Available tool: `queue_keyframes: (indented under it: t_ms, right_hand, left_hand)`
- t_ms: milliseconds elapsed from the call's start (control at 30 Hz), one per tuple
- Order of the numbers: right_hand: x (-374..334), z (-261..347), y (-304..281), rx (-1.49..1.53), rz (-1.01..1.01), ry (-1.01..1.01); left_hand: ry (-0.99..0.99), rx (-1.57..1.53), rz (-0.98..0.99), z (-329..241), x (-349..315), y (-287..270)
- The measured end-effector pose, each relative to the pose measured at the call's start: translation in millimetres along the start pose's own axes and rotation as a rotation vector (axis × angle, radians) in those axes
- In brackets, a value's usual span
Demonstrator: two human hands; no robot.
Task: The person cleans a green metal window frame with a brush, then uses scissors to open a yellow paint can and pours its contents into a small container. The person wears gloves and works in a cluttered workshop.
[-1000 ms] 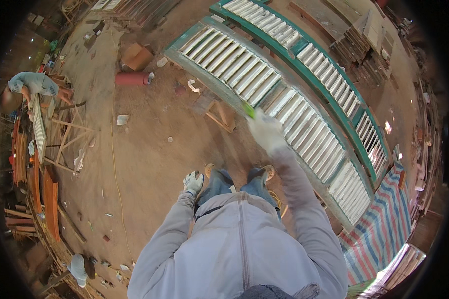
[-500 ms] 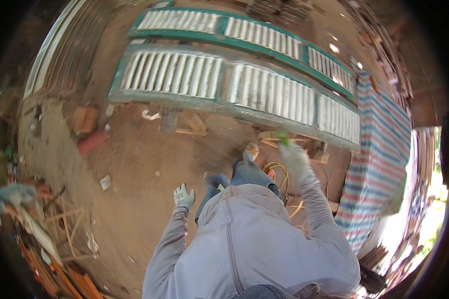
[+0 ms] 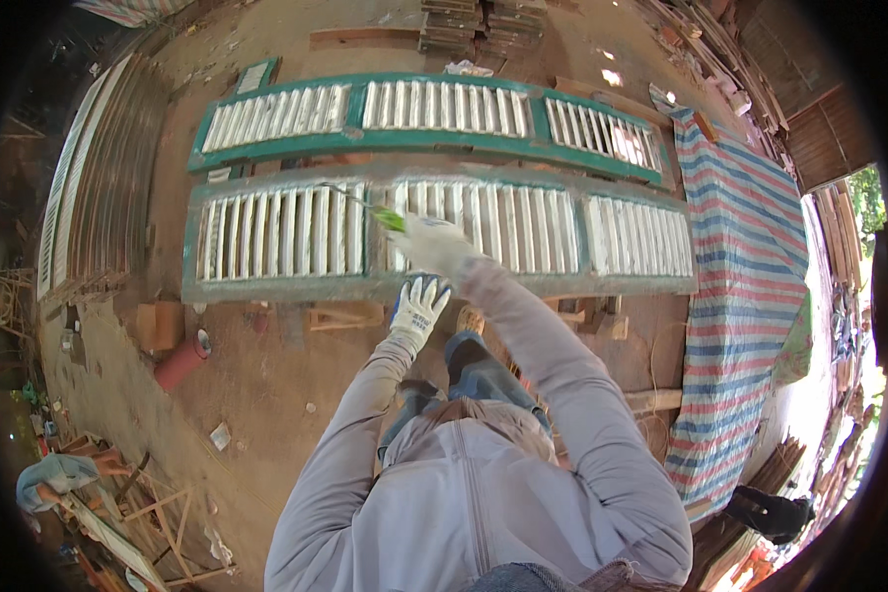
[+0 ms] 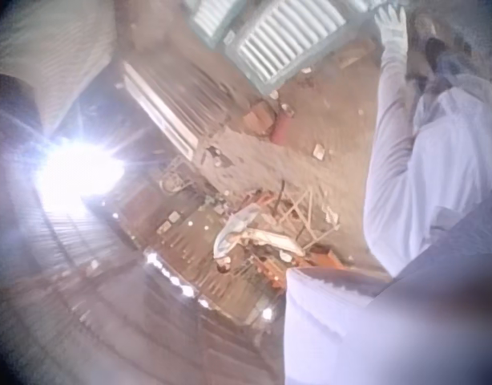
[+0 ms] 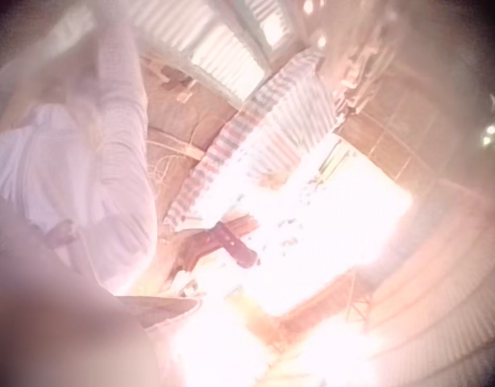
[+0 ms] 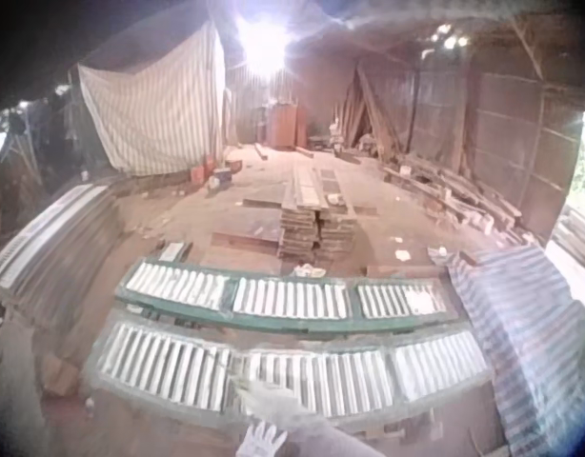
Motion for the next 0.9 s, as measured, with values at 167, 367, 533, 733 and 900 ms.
queue_keyframes:
  t_ms: [167,367,533,733,900]
  right_hand:
    - [115,-95,-68,0.057,0.061,0.306]
    - [40,-348,-219,-0.013,-0.267,0.641]
    - [-207,-416,-240,0.663,-0.435,0.962]
    - [-471,-264,-110,1.531,-0.615,1.002]
    - [-512,-141,97,1.731,-0.506,1.126]
  left_hand:
    - [0.099,0.059,-0.044,-6,61,-14]
    - [0.062,-0.032,0.196,2,79,2]
    - [0.107,0.017,0.293,3,84,-3]
    - [0.147,0.147,0.281,4,83,-19]
    - [0.296,-0.23,-0.114,11,83,-81]
Point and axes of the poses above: each hand's wrist, its own x-axis towards the middle knuckle, its own y-axis out of the palm, z = x × y, the point moved 8 cm from there along x, towards the middle knuckle, and after that the axes turned 3 degrees about x, right-handed, at the moved point
